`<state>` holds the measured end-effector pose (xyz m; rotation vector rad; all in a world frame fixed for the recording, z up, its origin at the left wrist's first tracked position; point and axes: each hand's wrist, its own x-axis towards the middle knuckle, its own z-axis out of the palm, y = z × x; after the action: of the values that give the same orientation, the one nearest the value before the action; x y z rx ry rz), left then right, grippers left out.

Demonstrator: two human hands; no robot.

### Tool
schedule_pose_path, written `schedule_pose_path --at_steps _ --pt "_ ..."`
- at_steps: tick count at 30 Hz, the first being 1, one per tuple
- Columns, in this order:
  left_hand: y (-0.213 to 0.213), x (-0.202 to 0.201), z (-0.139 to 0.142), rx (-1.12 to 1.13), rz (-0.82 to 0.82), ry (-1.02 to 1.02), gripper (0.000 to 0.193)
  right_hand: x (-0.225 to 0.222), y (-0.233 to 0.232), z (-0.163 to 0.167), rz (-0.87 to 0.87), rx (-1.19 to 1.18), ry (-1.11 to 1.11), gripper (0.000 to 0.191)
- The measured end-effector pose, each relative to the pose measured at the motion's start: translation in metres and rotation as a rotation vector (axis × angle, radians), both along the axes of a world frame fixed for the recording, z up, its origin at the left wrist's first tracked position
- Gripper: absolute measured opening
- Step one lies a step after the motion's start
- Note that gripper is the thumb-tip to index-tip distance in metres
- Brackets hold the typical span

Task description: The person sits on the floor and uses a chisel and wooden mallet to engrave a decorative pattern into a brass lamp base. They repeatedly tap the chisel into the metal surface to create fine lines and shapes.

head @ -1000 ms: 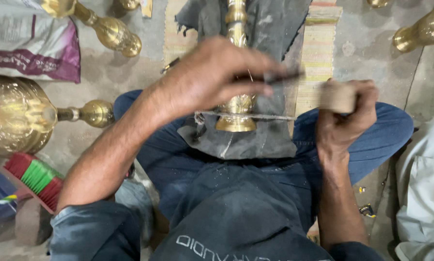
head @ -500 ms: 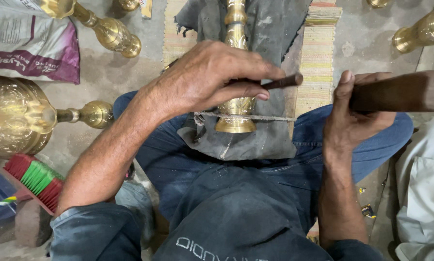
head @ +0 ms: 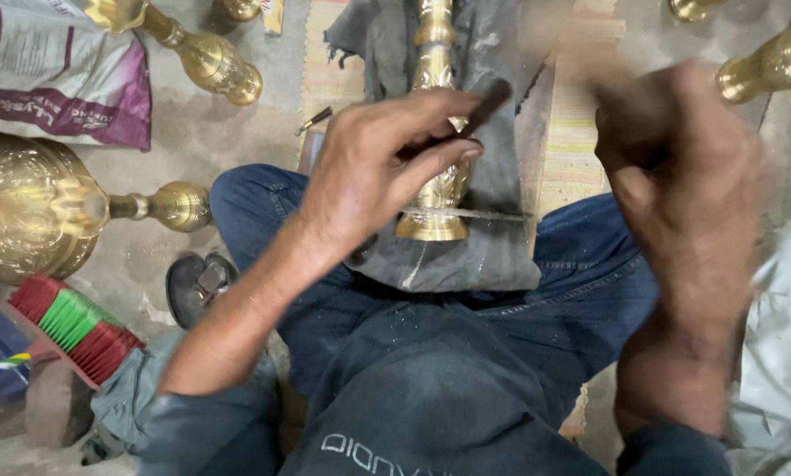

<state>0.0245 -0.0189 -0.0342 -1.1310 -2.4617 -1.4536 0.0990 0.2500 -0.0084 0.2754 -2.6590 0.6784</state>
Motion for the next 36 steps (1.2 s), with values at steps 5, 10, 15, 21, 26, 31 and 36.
schedule_pose_path --at_steps 5,10,15,21,26,31,36 --pt "0.007 0.031 -0.017 0.229 0.354 -0.099 0.033 -0.017 -0.025 0.071 0.086 0.486 0.074 0.021" --pt "0.023 0.051 -0.033 0.423 0.563 -0.205 0.029 -0.04 -0.043 0.094 0.255 0.514 0.025 0.013" --pt "0.029 0.057 -0.045 0.539 0.598 -0.16 0.026 -0.059 -0.056 0.097 0.422 0.279 -0.198 0.028" --pt "0.03 0.06 -0.055 0.529 0.649 -0.147 0.025 -0.041 -0.062 0.119 0.327 0.875 0.1 0.03" --pt "0.028 0.064 -0.056 0.567 0.584 -0.16 0.023 -0.046 -0.072 0.134 0.348 0.813 0.063 0.02" --pt "0.027 0.06 -0.054 0.463 0.602 -0.043 0.021 -0.041 -0.071 0.131 0.319 0.87 0.082 0.021" --pt "0.017 0.049 -0.044 0.309 0.507 -0.011 0.021 -0.041 -0.055 0.113 0.261 0.78 0.103 0.02"
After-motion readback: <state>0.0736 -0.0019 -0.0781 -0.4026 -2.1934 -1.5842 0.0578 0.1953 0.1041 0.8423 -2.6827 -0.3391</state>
